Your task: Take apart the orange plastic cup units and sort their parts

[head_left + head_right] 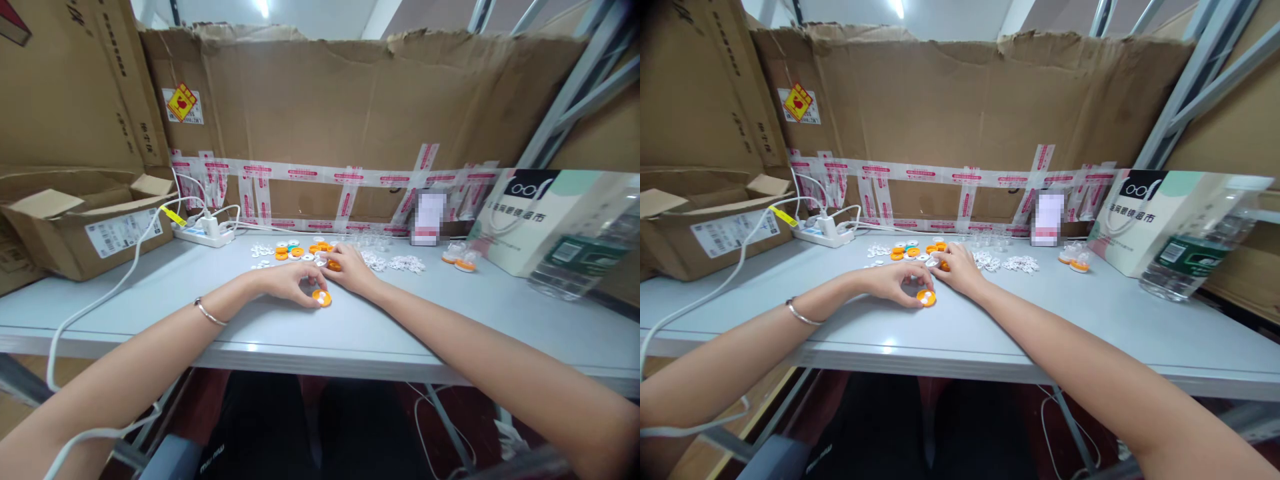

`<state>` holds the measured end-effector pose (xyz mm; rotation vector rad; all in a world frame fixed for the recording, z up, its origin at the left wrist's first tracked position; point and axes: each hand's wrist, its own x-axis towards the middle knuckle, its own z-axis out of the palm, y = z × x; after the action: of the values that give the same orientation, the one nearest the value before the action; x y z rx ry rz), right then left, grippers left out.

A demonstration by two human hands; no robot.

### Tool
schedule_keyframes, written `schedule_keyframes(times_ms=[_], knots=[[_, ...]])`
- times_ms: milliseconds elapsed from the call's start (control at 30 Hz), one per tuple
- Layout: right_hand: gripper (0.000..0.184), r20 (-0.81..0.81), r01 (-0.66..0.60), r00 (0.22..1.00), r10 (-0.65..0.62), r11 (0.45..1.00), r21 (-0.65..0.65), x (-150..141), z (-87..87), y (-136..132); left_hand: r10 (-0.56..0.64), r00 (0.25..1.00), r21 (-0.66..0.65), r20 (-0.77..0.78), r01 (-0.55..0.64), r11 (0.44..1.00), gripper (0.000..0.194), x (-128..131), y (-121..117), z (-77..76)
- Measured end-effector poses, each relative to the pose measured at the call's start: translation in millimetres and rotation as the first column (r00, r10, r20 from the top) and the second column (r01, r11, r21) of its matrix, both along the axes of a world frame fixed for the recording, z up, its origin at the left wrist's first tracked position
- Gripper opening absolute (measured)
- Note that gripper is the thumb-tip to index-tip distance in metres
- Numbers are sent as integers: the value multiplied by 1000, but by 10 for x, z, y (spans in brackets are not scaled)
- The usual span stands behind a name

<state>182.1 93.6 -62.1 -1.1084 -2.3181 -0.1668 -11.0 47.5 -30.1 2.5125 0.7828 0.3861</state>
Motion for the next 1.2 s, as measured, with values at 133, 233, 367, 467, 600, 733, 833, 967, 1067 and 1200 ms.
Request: schedule_keyframes(times_ms=[133,233,367,467,600,733,833,967,1067,1200], knots=[[26,30,8,1000,-8,1000,13,3,-3,-15,6,1000,-4,-14,-6,1000,32,-2,0,9],[25,33,40,999,-40,999,8,-1,-16,-18,0,1000,-3,-22,0,1000,33,0,-1,16],[24,-72,26,997,-27,1000,-15,-3,23,-32,-46,998,-14,-52,45,999,34,-5,-19,46],[22,-193,-99,978,83,992,-76,50,175,-105,-27,999,-27,-45,25,999,42,-25,-40,91],[20,-185,-257,962,201,898,-358,182,436,-270,72,996,1,45,-72,997,32,-45,-68,155],[31,-77,-323,939,336,776,-542,211,513,-390,55,997,-14,56,-54,998,20,-26,-72,149],[37,-41,-366,906,421,731,-576,144,447,-419,31,999,-47,27,-30,998,26,-1,-50,92],[33,-68,-361,908,414,689,-628,79,361,-409,60,998,-59,14,-59,997,32,23,-18,19],[36,-99,-333,928,360,676,-658,72,342,-397,95,995,-79,-7,-96,992,35,39,-12,5],[40,-121,-313,940,319,666,-677,62,338,-399,174,984,-102,-31,-177,979,33,66,-19,23]])
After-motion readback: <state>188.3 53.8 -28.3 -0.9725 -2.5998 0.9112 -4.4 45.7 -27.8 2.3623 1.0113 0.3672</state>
